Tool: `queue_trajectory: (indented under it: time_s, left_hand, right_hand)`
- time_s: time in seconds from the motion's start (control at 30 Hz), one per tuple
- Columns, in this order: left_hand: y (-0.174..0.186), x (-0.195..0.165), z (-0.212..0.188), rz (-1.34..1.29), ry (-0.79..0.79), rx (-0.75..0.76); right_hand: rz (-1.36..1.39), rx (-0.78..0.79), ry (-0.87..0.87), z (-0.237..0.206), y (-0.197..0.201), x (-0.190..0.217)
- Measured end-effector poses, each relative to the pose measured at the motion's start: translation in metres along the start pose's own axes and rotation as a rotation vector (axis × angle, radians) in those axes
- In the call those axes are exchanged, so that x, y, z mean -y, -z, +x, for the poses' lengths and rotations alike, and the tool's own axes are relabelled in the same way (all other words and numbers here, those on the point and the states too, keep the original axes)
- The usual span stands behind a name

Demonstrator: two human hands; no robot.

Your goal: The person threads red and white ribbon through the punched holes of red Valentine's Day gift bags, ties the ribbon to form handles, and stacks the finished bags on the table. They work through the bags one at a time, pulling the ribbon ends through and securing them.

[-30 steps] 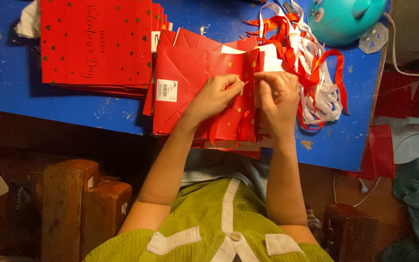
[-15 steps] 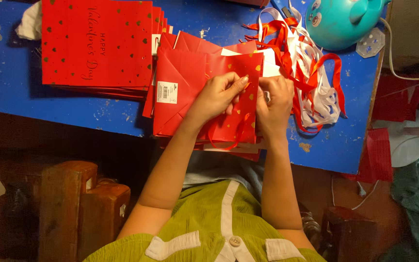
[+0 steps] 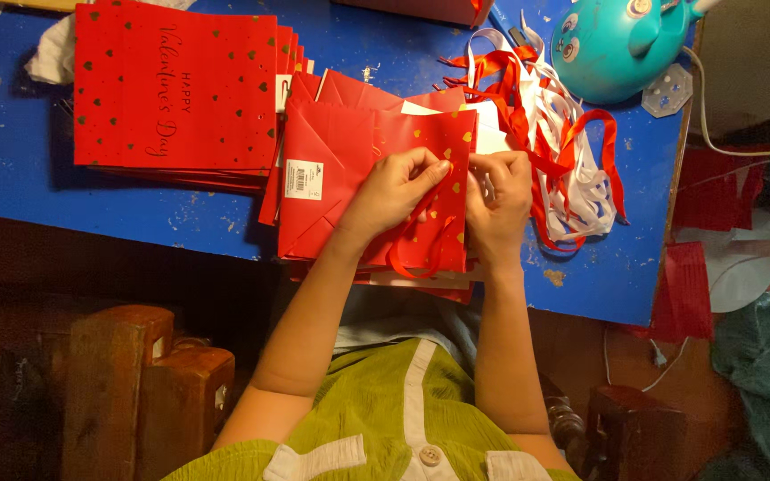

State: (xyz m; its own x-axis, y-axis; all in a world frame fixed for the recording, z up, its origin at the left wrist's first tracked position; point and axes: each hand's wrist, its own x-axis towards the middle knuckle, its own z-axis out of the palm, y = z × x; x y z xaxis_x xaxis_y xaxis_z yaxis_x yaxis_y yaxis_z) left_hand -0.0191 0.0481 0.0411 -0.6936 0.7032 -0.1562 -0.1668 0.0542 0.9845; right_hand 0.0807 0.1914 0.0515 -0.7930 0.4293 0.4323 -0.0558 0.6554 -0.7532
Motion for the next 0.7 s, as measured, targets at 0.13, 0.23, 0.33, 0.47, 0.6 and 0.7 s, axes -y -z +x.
queue_trajectory:
  time_s: [0.13, 0.23, 0.33, 0.47, 0.6, 0.7]
  left_hand:
    - [0.003, 0.001, 0.001, -0.053, 0.019, 0.042]
    - [0.007, 0.003, 0.002, -0.116, 0.038, 0.089]
    - [0.008, 0.006, 0.003, -0.136, 0.049, 0.110]
    - [0.006, 0.009, 0.003, -0.126, 0.050, 0.104]
    - [0.009, 0.009, 0.003, -0.144, 0.080, 0.126]
    - [0.010, 0.009, 0.003, -0.115, 0.098, 0.123]
  right_hand:
    - [-0.025, -0.062, -0.015, -0.003, -0.004, -0.003]
    - [0.024, -0.135, -0.120, -0.003, -0.005, -0.002]
    - [-0.012, -0.046, 0.028, -0.003, -0.001, -0.002]
    - [-0.042, -0.015, 0.024, -0.005, -0.004, -0.005]
    - [0.250, -0.122, -0.227, -0.003, -0.007, -0.009]
    - [0.206, -0.122, -0.146, -0.004, -0.005, -0.010]
